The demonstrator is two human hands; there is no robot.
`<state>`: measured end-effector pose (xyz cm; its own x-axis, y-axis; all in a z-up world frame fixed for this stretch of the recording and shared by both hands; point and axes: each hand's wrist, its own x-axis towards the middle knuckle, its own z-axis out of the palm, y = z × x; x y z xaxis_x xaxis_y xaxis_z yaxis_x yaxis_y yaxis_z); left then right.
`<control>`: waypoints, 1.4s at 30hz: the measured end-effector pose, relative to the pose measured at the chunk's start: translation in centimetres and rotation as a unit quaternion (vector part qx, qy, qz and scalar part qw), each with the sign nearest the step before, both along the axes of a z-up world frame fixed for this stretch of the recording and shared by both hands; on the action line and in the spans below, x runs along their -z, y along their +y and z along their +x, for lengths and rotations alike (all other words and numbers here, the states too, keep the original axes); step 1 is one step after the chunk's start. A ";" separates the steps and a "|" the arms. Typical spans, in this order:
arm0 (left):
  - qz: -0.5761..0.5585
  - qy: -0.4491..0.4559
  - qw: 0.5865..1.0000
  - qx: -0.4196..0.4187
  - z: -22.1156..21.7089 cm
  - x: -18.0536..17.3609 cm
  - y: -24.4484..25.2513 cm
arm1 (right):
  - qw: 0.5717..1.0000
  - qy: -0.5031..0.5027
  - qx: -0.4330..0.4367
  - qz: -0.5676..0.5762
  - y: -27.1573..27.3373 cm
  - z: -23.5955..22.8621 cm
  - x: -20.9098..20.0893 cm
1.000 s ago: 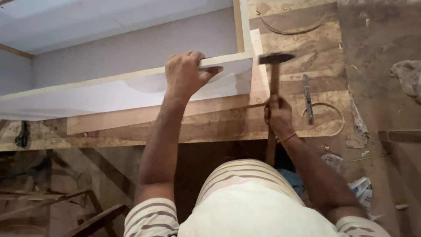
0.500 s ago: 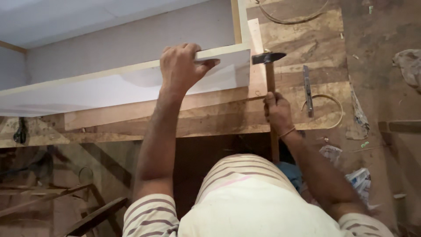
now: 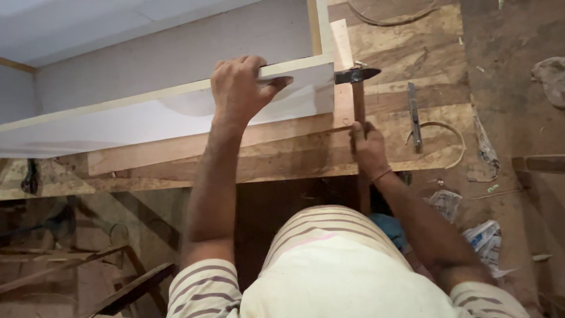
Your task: The person assembles a white wooden cabinet by attaching thin wooden strips to its edges. They use a utility knife to trim excess material and a hammer to tap the strips into place. The person repeatedly adjusts the cabinet's position and continues trimming and hammering along different edges.
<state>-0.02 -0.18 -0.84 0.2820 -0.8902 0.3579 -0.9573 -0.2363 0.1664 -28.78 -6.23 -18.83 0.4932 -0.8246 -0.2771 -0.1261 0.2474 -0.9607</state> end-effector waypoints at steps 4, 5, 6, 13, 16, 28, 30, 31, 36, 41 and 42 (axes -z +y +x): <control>-0.030 -0.001 1.000 0.006 -0.3 0.1 0.5 | 0.996 -0.062 0.043 0.037 0.0 -0.5 0.6; -0.035 -0.004 0.999 0.009 -0.2 0.0 0.4 | 0.998 -0.042 0.029 0.022 -0.1 -0.4 0.7; -0.039 -0.008 0.999 0.011 -0.2 -0.2 0.3 | 1.000 -0.022 0.014 0.007 -0.2 -0.3 0.7; -0.047 -0.024 0.999 0.015 -0.3 -0.3 0.4 | 1.000 -0.012 0.016 -0.022 -0.1 -0.2 0.1; -0.037 -0.007 0.999 0.012 -0.4 -0.5 0.4 | 1.000 -0.012 0.018 -0.015 -0.6 -0.4 -0.3; -0.058 -0.041 0.997 0.028 0.1 0.1 0.3 | 0.997 -0.019 0.035 0.061 -0.2 -0.5 2.1; -0.029 -0.023 0.999 0.020 0.1 0.1 0.4 | 0.999 0.003 -0.005 0.038 0.0 -0.6 2.2; -0.015 -0.014 1.000 0.014 0.2 0.2 0.4 | 1.000 0.007 -0.006 0.022 0.1 -0.6 2.2; -0.043 -0.030 0.999 0.012 0.2 0.1 0.4 | 1.000 -0.015 0.001 0.020 0.3 -0.6 2.5; -0.036 -0.022 0.999 0.016 -0.1 0.2 0.4 | 0.998 -0.017 0.038 0.041 0.7 -0.7 3.7; -0.034 -0.023 0.999 0.016 -0.1 0.2 0.4 | 0.995 -0.051 0.058 0.058 0.6 -0.7 3.9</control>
